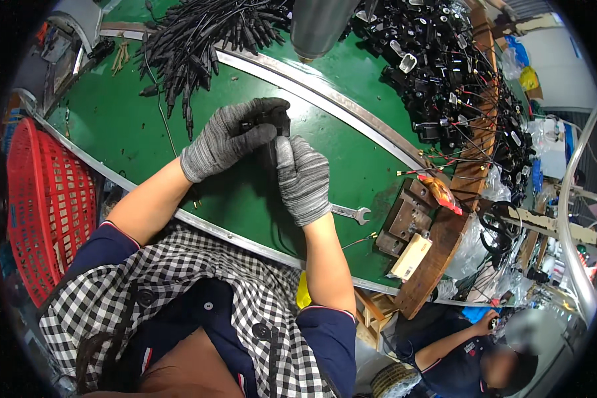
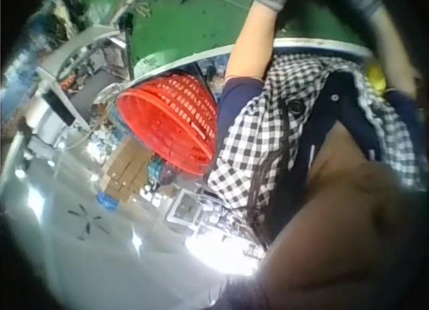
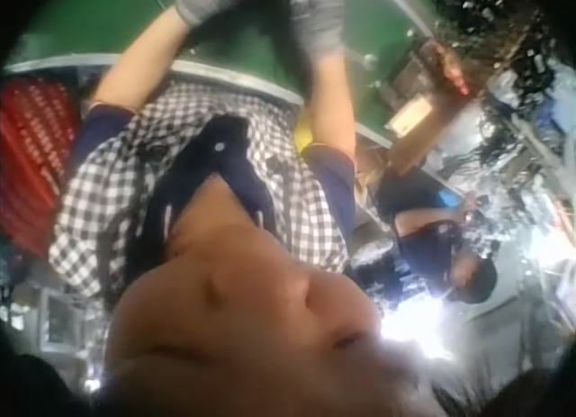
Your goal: The worker is assembling small black plastic components by snapping parts together at a factory workstation.
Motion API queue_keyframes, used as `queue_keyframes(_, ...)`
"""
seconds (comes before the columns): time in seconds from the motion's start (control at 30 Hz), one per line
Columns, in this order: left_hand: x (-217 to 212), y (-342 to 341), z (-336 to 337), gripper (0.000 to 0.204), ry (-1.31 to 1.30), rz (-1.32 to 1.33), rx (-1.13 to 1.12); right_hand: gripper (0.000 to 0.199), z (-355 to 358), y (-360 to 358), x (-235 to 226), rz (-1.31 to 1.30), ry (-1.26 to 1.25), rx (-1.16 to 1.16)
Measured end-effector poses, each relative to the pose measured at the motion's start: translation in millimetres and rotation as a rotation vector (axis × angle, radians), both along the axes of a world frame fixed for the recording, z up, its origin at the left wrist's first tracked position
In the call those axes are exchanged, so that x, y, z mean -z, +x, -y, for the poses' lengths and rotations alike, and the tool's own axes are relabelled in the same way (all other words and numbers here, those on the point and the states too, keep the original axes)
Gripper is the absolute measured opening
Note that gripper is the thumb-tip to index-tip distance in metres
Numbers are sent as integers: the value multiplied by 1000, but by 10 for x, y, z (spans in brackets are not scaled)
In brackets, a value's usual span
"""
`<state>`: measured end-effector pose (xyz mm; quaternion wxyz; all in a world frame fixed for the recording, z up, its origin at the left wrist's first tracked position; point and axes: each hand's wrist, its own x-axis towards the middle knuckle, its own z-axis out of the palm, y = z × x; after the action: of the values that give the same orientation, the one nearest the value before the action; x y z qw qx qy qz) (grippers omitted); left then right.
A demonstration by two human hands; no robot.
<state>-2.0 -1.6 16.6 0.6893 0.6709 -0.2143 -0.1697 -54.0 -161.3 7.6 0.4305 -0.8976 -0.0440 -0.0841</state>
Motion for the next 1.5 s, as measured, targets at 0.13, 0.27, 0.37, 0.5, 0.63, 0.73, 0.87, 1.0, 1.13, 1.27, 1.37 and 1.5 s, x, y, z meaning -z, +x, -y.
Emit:
queue_keyframes(0.13,-33,22,-52,40,-84,-67,3,40,-13,-28,-109,-652,1127,6)
queue_keyframes(0.27,-71,16,-42,42,40,-54,-86,38,45,8,-125,-381,531,-13)
queue_keyframes(0.37,-20,7,-14,44,46,-65,-68,41,37,10,41,-192,285,-14)
queue_keyframes(0.5,-33,9,-19,46,-30,-94,-60,41,-109,-15,-20,-395,822,60)
queue_keyframes(0.63,-71,-2,-39,44,-79,-143,-54,40,93,-5,-144,-652,1050,-97)
queue_keyframes(0.73,-65,-3,-30,42,-28,-106,-72,40,93,16,-51,-469,661,-143)
queue_keyframes(0.87,1,-27,-27,41,57,-24,-99,39,-48,-11,-13,-140,218,-16)
queue_keyframes(1.0,0,-29,11,40,-29,-24,-113,35,-14,-17,26,-502,883,-21)
queue_keyframes(1.13,7,4,-12,38,-4,25,-163,32,12,36,105,-461,965,-47)
queue_keyframes(1.27,-18,27,-15,37,78,16,-156,33,30,42,76,-17,98,-1)
queue_keyframes(1.37,-41,31,16,38,84,93,-103,34,-12,35,49,27,-23,-11)
queue_keyframes(1.5,-37,15,-31,40,93,84,-147,34,-69,12,-154,-459,1040,21)
